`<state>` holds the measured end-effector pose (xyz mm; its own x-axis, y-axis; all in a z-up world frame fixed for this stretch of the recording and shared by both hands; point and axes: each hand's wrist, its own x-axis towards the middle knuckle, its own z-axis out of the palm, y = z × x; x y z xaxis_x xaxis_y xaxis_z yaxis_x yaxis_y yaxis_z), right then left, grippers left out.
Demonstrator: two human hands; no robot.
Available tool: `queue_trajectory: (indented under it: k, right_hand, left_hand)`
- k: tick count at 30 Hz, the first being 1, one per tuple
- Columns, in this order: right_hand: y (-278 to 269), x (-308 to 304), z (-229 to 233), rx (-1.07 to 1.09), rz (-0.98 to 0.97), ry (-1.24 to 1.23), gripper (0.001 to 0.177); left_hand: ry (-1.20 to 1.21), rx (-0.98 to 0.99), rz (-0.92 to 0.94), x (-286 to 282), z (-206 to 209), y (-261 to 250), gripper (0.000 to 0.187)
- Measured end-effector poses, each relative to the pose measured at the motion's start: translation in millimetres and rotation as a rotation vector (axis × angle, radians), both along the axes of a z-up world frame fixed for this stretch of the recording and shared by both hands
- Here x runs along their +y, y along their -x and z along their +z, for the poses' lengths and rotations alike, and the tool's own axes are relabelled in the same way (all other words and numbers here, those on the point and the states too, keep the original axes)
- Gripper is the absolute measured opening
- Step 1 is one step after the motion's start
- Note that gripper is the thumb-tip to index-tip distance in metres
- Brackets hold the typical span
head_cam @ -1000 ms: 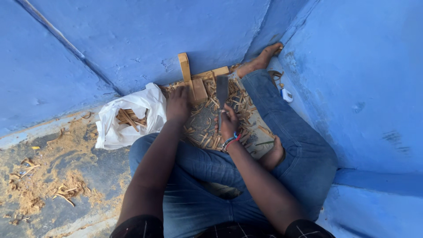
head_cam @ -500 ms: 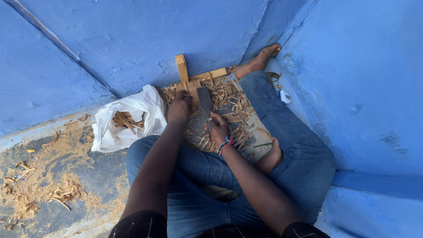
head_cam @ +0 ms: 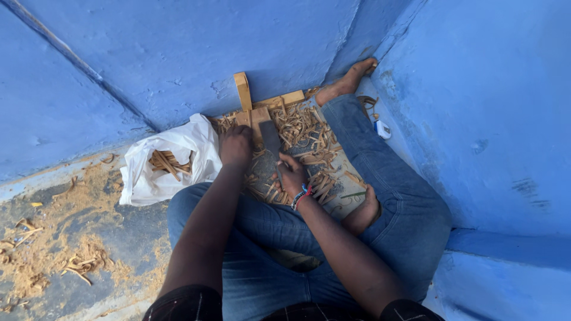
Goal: The person whittles small strips of wood using a handheld blade while sitting on the floor.
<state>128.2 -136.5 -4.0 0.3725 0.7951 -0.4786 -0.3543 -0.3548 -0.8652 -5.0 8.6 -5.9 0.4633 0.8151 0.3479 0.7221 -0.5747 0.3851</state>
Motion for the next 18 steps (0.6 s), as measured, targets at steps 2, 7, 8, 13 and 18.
queue_trajectory:
  k: [2,7,8,13,18]
  right_hand:
    - [-1,-2,-1,-0.001,0.012,0.013,0.04]
    - [5,-2,-3,0.021,0.074,0.045,0.04]
    - [5,-3,-2,0.052,0.08,0.069,0.04]
    - [0,4,-2,0.07,0.08,0.108,0.038]
    - [4,9,-5,0.021,0.046,0.138,0.034]
  left_hand:
    - [0.029,0.003,0.044,3,-3,-1,0.027]
    - [0.111,-0.157,0.138,9,-9,5,0.067]
    - [0.146,-0.151,0.143,8,-10,5,0.069]
    - [0.261,-0.138,0.131,14,-9,6,0.074]
    - [0.328,-0.116,0.138,17,-7,2,0.07]
